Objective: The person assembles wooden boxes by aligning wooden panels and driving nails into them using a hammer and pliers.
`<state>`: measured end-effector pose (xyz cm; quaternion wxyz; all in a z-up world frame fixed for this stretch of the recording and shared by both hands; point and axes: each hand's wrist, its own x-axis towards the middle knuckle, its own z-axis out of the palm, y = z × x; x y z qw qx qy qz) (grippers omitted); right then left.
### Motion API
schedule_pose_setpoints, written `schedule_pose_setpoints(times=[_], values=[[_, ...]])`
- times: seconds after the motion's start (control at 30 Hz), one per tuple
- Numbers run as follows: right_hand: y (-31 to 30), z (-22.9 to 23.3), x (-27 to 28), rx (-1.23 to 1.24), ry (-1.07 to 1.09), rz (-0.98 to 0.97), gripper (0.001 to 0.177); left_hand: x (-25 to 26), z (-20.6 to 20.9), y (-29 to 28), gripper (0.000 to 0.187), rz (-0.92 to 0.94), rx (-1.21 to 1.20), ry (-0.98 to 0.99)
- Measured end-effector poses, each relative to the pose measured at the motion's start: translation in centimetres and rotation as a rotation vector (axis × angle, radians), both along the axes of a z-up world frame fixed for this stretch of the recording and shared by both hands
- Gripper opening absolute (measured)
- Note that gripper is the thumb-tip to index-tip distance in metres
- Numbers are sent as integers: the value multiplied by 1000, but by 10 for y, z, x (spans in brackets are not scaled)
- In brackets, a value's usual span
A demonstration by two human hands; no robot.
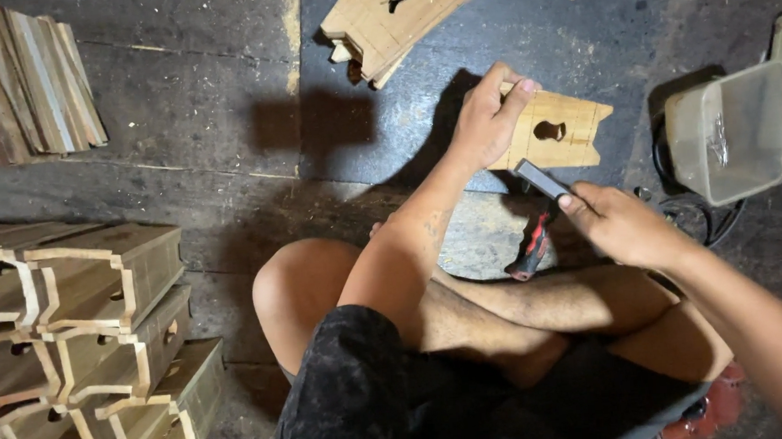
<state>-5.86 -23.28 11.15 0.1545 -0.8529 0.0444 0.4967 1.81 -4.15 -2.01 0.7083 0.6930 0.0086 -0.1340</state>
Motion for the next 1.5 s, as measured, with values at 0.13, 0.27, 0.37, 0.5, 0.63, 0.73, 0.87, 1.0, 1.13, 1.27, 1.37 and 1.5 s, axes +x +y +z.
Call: schedule_pose_setpoints(times=[0.13, 0.27, 0.37, 0.5, 0.63, 0.73, 0.87, 1.0, 1.13, 1.27, 1.37, 1.5], values=[[-14, -26, -4, 108, -82, 20, 43, 9, -9, -6, 34, 37, 39, -23], [2, -12, -6, 62, -92, 3, 43, 6, 8, -6, 27, 43, 72, 69], [22, 21, 12, -75, -17, 83, 40, 5, 1, -7, 22, 67, 21, 31], [34, 47, 28, -160, 7, 258, 34, 4, 3, -8, 21, 51, 5, 87], [35, 49, 33, -357, -42, 546, 32, 4, 3, -7, 23, 47, 39, 51], [27, 47, 24, -367, -120, 648, 37, 3, -13, -9, 28, 56, 45, 3], [12, 33, 3, -165, -48, 150, 44, -6, -60, -16, 36, 113, 3, -81], [13, 40, 13, -105, -148, 97, 44, 3, -15, -7, 45, 133, -22, -160], [6, 34, 11, -38, -123, 28, 45, -2, -7, -5, 26, 138, -47, -117], [10, 30, 8, -46, -149, 29, 44, -8, -9, -7, 25, 139, -41, -108], [14, 31, 11, -43, -137, 13, 43, -6, -10, -7, 24, 150, -58, -87], [8, 15, 17, 6, -141, 2, 43, 0, -9, -9, 27, 146, -70, -66]])
